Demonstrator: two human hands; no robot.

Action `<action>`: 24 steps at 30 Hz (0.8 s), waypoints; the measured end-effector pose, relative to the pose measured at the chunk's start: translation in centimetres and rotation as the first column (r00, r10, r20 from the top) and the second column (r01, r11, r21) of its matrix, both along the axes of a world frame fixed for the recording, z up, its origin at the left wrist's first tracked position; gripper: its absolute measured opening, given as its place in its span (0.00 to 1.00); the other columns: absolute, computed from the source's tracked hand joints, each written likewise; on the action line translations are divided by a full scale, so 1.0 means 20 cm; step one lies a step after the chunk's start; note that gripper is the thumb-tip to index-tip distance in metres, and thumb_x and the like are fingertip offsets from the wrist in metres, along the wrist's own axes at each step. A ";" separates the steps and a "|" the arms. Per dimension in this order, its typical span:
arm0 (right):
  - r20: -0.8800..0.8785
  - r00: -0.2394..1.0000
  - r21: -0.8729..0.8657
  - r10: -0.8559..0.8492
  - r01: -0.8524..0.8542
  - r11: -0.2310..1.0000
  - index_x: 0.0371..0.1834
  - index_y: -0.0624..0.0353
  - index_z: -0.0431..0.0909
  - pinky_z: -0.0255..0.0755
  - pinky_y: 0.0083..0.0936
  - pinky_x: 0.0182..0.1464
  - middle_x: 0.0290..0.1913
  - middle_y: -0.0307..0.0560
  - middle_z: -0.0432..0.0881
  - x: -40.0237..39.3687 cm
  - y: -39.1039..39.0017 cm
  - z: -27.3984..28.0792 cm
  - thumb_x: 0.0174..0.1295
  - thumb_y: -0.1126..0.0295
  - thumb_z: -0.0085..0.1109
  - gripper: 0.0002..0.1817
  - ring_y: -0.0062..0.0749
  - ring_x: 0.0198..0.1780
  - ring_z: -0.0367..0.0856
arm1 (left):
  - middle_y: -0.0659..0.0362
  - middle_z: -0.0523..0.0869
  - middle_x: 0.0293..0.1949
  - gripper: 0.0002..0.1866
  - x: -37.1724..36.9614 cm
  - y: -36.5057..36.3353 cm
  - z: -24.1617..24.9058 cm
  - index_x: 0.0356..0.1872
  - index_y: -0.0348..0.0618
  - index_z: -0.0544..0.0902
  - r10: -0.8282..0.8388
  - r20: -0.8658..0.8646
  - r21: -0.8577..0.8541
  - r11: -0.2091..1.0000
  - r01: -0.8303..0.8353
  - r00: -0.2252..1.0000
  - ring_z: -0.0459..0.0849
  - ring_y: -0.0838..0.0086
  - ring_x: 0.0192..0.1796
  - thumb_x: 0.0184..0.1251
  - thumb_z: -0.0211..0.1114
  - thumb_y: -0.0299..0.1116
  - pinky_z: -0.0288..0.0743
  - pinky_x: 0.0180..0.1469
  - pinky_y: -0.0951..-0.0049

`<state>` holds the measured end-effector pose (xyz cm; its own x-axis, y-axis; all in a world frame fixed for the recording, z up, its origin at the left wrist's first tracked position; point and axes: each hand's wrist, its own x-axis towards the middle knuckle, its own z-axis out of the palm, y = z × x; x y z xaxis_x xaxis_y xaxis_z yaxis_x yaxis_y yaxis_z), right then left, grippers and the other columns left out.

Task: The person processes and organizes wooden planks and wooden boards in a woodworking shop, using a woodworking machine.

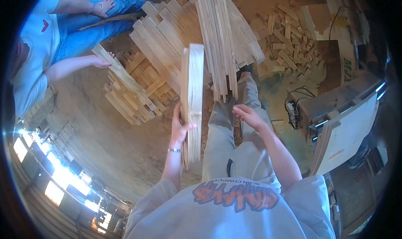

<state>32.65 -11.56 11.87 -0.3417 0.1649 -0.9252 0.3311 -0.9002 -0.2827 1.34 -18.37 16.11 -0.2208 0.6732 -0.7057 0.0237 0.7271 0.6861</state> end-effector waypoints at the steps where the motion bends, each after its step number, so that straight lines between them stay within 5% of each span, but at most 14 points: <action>1: -0.095 0.995 -0.005 -0.014 0.014 1.000 0.75 0.57 0.71 0.70 0.28 0.65 0.67 0.43 0.80 -0.08 0.04 0.04 0.76 0.40 0.54 0.36 0.29 0.64 0.77 | 0.43 0.67 0.75 0.68 0.00 -0.07 0.06 0.80 0.33 0.59 0.044 0.079 -0.059 0.998 -0.039 0.996 0.68 0.54 0.77 0.31 0.88 0.40 0.62 0.80 0.58; 2: -0.187 0.982 -0.005 -0.031 0.030 1.000 0.79 0.56 0.66 0.68 0.31 0.69 0.73 0.45 0.76 -0.16 0.06 0.07 0.76 0.36 0.50 0.41 0.32 0.68 0.75 | 0.43 0.68 0.74 0.68 0.04 -0.13 0.14 0.79 0.34 0.59 0.094 0.126 -0.045 0.995 -0.089 0.987 0.68 0.53 0.76 0.31 0.88 0.41 0.62 0.79 0.56; 3: -0.274 0.935 -0.129 -0.226 0.197 0.972 0.81 0.56 0.62 0.65 0.35 0.73 0.76 0.46 0.73 -0.25 0.05 0.05 0.76 0.33 0.46 0.44 0.34 0.72 0.73 | 0.42 0.68 0.73 0.67 0.06 -0.16 0.21 0.79 0.34 0.60 0.136 0.183 -0.032 0.991 -0.132 0.974 0.68 0.52 0.75 0.31 0.88 0.43 0.62 0.78 0.55; 6: -0.338 0.704 -0.375 -0.624 0.508 0.776 0.83 0.57 0.58 0.58 0.42 0.80 0.79 0.48 0.69 -0.47 0.08 0.18 0.75 0.28 0.38 0.48 0.39 0.78 0.67 | 0.41 0.70 0.69 0.68 0.02 -0.30 0.32 0.79 0.35 0.59 -0.193 -0.076 0.028 0.980 0.195 0.978 0.69 0.49 0.72 0.31 0.89 0.44 0.63 0.76 0.50; 10: -0.432 0.627 -0.356 -0.649 0.542 0.761 0.82 0.55 0.61 0.57 0.40 0.80 0.79 0.46 0.69 -0.59 -0.02 0.32 0.75 0.35 0.50 0.43 0.37 0.78 0.67 | 0.40 0.69 0.68 0.69 0.01 -0.32 0.44 0.79 0.37 0.57 -0.318 -0.175 0.064 0.941 0.333 0.932 0.67 0.45 0.72 0.31 0.89 0.46 0.63 0.74 0.46; 15: -0.302 0.626 -0.350 -0.719 0.629 0.694 0.80 0.56 0.65 0.61 0.41 0.78 0.76 0.46 0.73 -0.57 -0.02 0.50 0.73 0.38 0.55 0.42 0.36 0.75 0.71 | 0.41 0.68 0.68 0.72 0.00 -0.29 0.53 0.80 0.36 0.55 -0.363 -0.237 0.012 0.927 0.376 0.901 0.67 0.48 0.73 0.30 0.88 0.51 0.61 0.75 0.48; 20: -0.297 0.708 0.039 -0.640 0.679 0.733 0.73 0.61 0.73 0.74 0.35 0.67 0.65 0.47 0.83 -0.41 0.14 0.54 0.67 0.47 0.70 0.39 0.35 0.65 0.81 | 0.39 0.64 0.72 0.74 0.01 -0.22 0.53 0.80 0.35 0.55 -0.474 -0.401 0.128 0.818 0.560 0.784 0.64 0.44 0.75 0.29 0.88 0.56 0.59 0.76 0.45; 24: -0.035 0.869 0.525 -0.493 0.436 0.731 0.68 0.64 0.76 0.79 0.34 0.63 0.59 0.50 0.87 -0.05 0.38 0.79 0.66 0.57 0.73 0.32 0.32 0.58 0.86 | 0.39 0.63 0.73 0.74 0.15 -0.03 0.61 0.80 0.35 0.54 -0.543 -0.412 0.134 0.758 0.638 0.732 0.61 0.43 0.76 0.29 0.88 0.55 0.58 0.76 0.43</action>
<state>31.60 -3.94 27.73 -0.0097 0.7258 -0.6879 -0.0384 -0.6877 -0.7250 4.26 -18.96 28.38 0.0984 0.8852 -0.4548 0.6459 0.2908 0.7058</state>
